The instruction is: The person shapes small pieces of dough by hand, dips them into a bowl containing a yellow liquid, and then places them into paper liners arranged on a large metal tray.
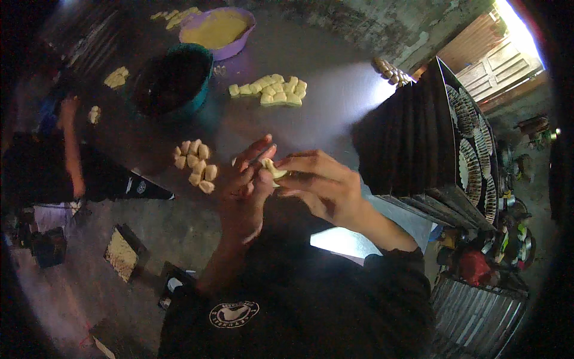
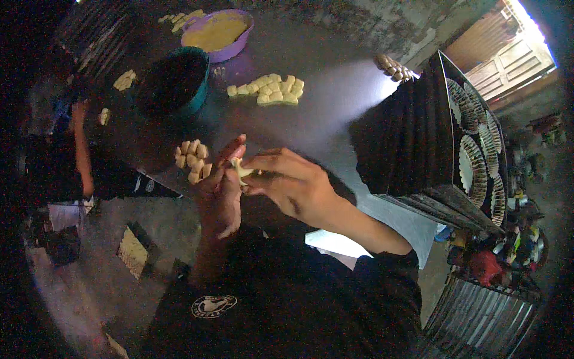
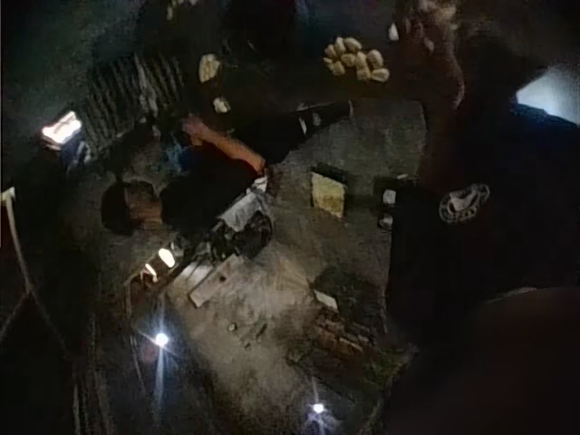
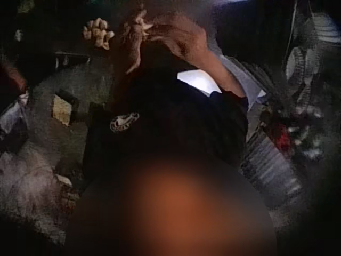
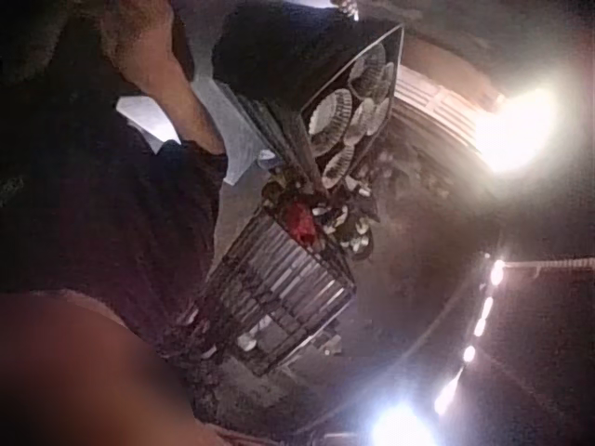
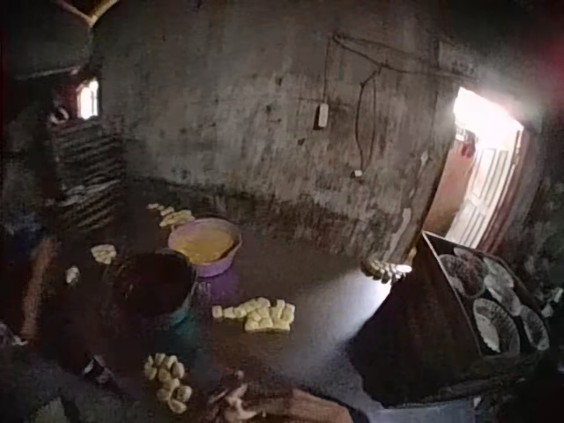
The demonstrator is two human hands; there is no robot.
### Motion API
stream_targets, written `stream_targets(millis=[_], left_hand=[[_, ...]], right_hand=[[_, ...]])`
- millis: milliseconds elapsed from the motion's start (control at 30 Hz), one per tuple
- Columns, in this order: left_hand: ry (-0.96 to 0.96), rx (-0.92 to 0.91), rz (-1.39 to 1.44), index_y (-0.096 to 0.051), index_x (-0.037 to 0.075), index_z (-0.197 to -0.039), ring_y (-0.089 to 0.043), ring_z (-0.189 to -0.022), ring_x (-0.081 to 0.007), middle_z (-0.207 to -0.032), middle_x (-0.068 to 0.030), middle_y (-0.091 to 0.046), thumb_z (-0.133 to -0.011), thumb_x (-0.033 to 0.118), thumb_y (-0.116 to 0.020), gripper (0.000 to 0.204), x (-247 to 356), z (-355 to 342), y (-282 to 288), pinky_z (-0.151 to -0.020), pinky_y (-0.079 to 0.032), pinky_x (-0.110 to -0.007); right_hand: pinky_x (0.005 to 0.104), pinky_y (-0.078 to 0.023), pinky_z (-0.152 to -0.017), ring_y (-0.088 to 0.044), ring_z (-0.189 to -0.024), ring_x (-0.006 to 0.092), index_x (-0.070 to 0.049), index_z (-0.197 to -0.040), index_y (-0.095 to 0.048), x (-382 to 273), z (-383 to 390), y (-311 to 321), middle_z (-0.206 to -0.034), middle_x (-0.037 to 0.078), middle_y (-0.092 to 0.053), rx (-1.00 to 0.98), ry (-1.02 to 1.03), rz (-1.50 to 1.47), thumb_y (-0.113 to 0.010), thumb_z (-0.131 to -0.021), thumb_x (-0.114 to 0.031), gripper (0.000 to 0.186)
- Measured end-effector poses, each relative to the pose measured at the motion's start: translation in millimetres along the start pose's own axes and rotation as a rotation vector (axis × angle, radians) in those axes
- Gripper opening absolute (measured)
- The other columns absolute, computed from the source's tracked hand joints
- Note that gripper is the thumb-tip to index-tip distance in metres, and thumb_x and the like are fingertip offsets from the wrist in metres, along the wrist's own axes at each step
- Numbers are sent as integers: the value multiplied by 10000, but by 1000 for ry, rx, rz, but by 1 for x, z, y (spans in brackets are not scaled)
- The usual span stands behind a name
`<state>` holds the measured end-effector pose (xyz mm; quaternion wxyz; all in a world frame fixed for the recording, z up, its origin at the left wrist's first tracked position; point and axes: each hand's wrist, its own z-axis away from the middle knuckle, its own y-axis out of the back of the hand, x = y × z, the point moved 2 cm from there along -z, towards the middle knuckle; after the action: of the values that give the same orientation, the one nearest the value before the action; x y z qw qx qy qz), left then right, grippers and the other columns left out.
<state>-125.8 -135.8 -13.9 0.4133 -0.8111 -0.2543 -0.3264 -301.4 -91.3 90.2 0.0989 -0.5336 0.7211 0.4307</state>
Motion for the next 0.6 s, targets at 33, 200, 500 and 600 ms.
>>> stream_targets(millis=[33, 200, 500, 600], left_hand=[[42, 87, -34, -580, 11, -1328, -613, -950, -183, -1085, -125, -653, -1030, 305, -554, 420, -8, 17, 8, -793, -532, -393], [145, 235, -150, -598, 16, -1294, -586, -847, -160, -1010, -102, -656, -1035, 318, -550, 401, -16, 60, -5, -731, -505, -364], [73, 69, -254, -616, 24, -1261, -540, -750, -137, -964, -81, -656, -1030, 306, -564, 368, 3, 59, -30, -657, -462, -332], [89, 65, -263, -621, 27, -1250, -525, -717, -129, -949, -75, -656, -1028, 301, -568, 357, 0, 58, -20, -633, -448, -321]], right_hand=[[347, -564, -809, -655, -1022, 269, -6, -999, -728, -11, 2, -1, -1220, 132, -640, -18, 78, 88, -766, -741, -18, 262], [380, -541, -796, -626, -950, 284, -6, -1036, -705, -35, 28, 29, -1163, 131, -635, -151, 170, 53, -722, -773, -22, 264], [353, -482, -704, -595, -829, 243, -46, -1004, -701, -43, 36, 31, -1033, 79, -651, -14, -125, -104, -787, -786, -74, 236], [354, -475, -758, -625, -910, 238, -59, -1090, -684, -41, 28, 26, -1094, 81, -654, -73, -188, -297, -810, -773, -105, 344]])
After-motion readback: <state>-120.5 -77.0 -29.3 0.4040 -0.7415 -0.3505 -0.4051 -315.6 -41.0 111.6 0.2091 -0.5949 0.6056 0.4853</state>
